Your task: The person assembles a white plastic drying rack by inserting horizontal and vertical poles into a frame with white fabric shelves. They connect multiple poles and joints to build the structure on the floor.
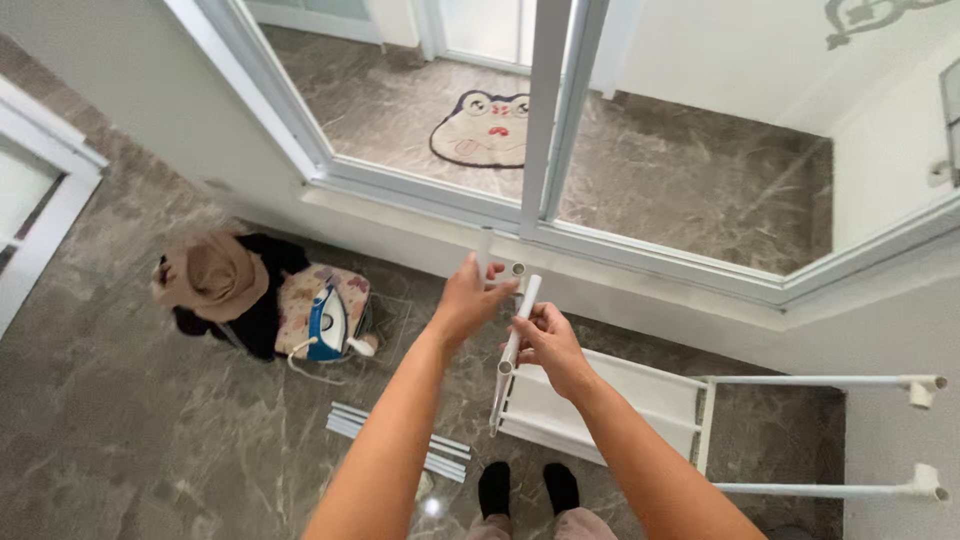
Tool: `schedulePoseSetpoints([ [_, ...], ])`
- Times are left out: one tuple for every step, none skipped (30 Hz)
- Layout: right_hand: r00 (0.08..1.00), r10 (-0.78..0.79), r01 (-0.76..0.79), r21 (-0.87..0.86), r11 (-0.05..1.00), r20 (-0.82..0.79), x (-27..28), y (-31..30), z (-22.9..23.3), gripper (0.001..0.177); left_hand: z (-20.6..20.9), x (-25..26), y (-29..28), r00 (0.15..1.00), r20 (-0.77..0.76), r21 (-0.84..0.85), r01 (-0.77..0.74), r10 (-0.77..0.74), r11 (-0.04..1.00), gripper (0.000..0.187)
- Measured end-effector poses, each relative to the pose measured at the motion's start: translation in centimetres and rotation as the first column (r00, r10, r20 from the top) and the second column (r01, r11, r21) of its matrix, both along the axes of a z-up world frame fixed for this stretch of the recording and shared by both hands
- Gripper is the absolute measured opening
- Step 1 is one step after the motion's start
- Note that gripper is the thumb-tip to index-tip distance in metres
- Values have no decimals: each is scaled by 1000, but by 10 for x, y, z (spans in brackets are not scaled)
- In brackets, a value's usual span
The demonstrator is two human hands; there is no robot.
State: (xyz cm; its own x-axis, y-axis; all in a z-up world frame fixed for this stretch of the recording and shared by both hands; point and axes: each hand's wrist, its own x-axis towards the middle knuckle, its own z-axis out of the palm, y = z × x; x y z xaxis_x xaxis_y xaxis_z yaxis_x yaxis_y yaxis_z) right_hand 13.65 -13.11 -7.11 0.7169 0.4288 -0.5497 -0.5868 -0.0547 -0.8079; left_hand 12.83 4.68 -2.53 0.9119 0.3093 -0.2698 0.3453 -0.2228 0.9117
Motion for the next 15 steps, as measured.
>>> schedulePoseSetpoints([
  [1000,-13,13,1,1000,-2,-1,0,5,30,2,8,-2,998,-50,61,53,-50,997,42],
  [1000,-25,25,2,1000,-3,-2,2,8,30,0,12,-1,997,-35,34,72,-70,997,39],
  [999,-31,31,-11,999,5,-4,5,10,29,-4,17,0,996,-19,8,91,-90,996,35],
  [999,-37,37,-24,999,8,-6,6,13,29,-7,21,0,994,-8,-18,109,-109,994,32],
  [999,-42,42,-36,998,12,-8,6,16,28,-10,26,-2,996,-10,-102,82,-83,991,29],
  [999,-42,43,-32,999,18,-10,6,16,28,-17,28,-3,998,-19,-185,50,-55,981,27],
  [999,-43,43,-27,999,24,-12,6,16,28,-24,30,-4,999,-31,-267,18,-27,963,24],
  [999,-41,42,-22,999,30,-13,7,18,28,-29,33,-5,1000,-5,-303,0,-1,953,24],
  [999,-38,39,-43,998,22,-14,8,20,28,-33,36,-6,999,19,-338,-17,25,941,24],
  [999,-35,36,-62,997,16,-14,8,22,27,-37,39,-7,998,44,-373,-33,53,927,24],
  [999,-32,33,-82,996,11,-14,8,23,27,-40,41,-7,997,48,-374,-34,56,927,23],
  [999,-29,30,-82,996,17,-14,8,25,27,-43,42,-7,997,50,-376,-35,58,926,22],
  [999,-25,27,-81,996,23,-14,9,26,26,-44,44,-6,997,53,-378,-36,60,925,21],
  [999,-21,23,-81,996,28,-15,8,27,26,-45,44,-8,996,64,-395,-32,62,918,21],
  [999,-15,17,-66,998,31,-16,7,28,26,-46,45,-9,995,76,-412,-28,65,911,20],
])
